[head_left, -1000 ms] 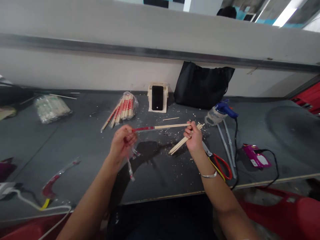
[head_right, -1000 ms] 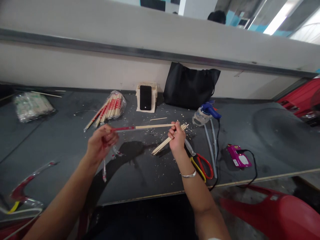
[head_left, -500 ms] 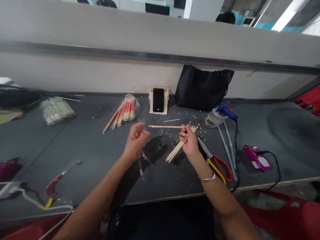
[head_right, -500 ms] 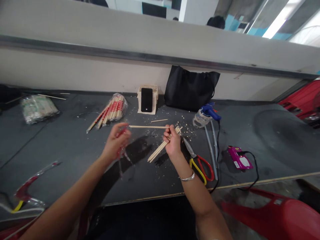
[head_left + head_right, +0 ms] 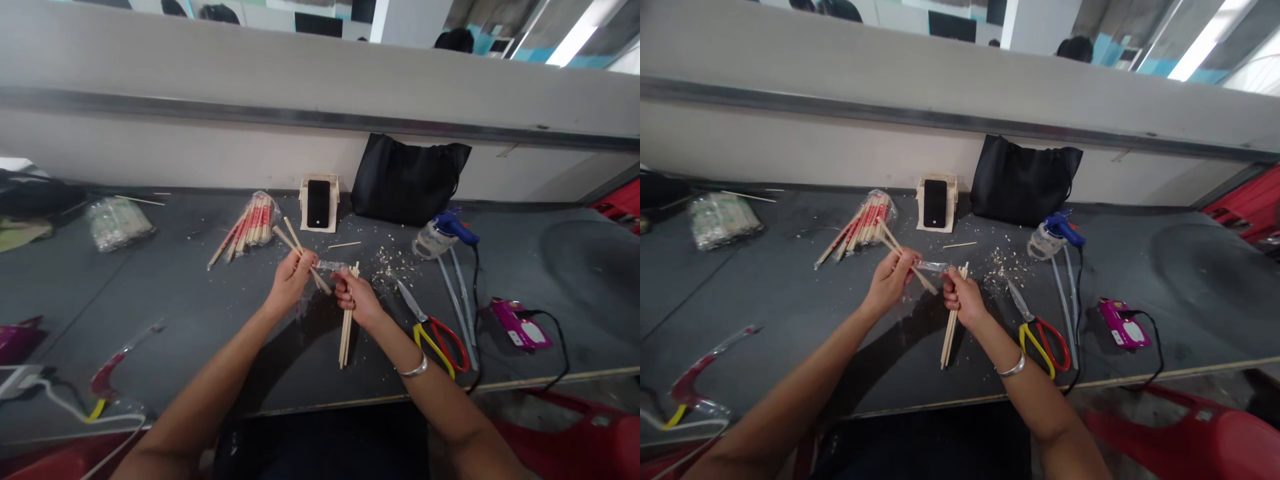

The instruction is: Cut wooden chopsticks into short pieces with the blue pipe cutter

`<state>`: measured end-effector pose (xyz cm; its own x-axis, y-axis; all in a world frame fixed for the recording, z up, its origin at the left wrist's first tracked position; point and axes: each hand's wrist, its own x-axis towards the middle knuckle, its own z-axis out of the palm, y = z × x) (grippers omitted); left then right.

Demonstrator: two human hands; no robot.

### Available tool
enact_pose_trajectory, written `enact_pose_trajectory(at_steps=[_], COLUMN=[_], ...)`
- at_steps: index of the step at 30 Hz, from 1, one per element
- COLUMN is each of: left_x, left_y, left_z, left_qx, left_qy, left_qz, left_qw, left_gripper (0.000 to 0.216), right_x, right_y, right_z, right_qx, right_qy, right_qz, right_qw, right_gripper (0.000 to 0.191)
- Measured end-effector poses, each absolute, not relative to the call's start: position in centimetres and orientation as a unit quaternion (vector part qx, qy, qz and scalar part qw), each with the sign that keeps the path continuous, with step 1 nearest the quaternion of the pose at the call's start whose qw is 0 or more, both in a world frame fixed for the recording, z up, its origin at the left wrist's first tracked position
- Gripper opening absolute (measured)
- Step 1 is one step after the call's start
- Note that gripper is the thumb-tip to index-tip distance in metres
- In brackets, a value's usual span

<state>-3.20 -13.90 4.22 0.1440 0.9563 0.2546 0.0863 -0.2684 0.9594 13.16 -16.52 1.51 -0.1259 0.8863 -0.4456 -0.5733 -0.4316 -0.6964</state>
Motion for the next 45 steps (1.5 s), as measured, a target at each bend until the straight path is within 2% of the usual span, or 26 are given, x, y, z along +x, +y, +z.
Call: enact_pose_trajectory(at_steps=[3,7,12,15,20,23,26,29,34,45], left_x=[-3.5,-2.4,-1.3,-2.1,-5.9,-8.2,-9.6,-10.2,-10.5,-10.9], left_y=[-14.1,-15.3,-16.0,-14.5,-9.5,-6.6,-5.0,-4.6,-4.7,-3.3], left_z=[4.2,3.5,3.1,3.3,4.4,5.1,5.5,5.4,5.3,4.9], left_qx=[0.686,0.736,0.73,0.731,0.701,0.63,0.594,0.585,0.571,0.585], left_qy=[0.427,0.341,0.35,0.424,0.619,0.733,0.781,0.794,0.808,0.799], left_qz=[0.385,0.215,0.159,0.183,0.245,0.22,0.177,0.155,0.123,0.117], left_qw=[0.446,0.544,0.566,0.502,0.257,0.133,0.078,0.054,0.083,0.076], left_gripper=[0.054,0.052,0.052,0.045,0.019,0.024,0.029,0.031,0.029,0.028], right_x=[13.4,13.4,13.3,13.7,14.4,14.4,14.2,14.0,14.0,14.0], right_y=[-16.8,-17.2,-17.1,-16.6,-16.2,-16.1,-16.1,-16.1,-16.0,-15.9], right_z=[2.3,3.2,2.8,3.1,4.2,4.4,4.4,4.3,3.8,2.9], right_qx=[-0.408,-0.395,-0.425,-0.425,-0.425,-0.417,-0.421,-0.43,-0.428,-0.416], right_qy=[-0.208,-0.25,-0.265,-0.216,-0.126,-0.119,-0.114,-0.115,-0.132,-0.131], right_qz=[0.693,0.674,0.655,0.623,0.642,0.672,0.688,0.693,0.699,0.704], right_qw=[0.556,0.571,0.565,0.62,0.625,0.6,0.58,0.567,0.558,0.561], right_gripper=[0.048,0.061,0.064,0.072,0.071,0.066,0.065,0.065,0.065,0.06])
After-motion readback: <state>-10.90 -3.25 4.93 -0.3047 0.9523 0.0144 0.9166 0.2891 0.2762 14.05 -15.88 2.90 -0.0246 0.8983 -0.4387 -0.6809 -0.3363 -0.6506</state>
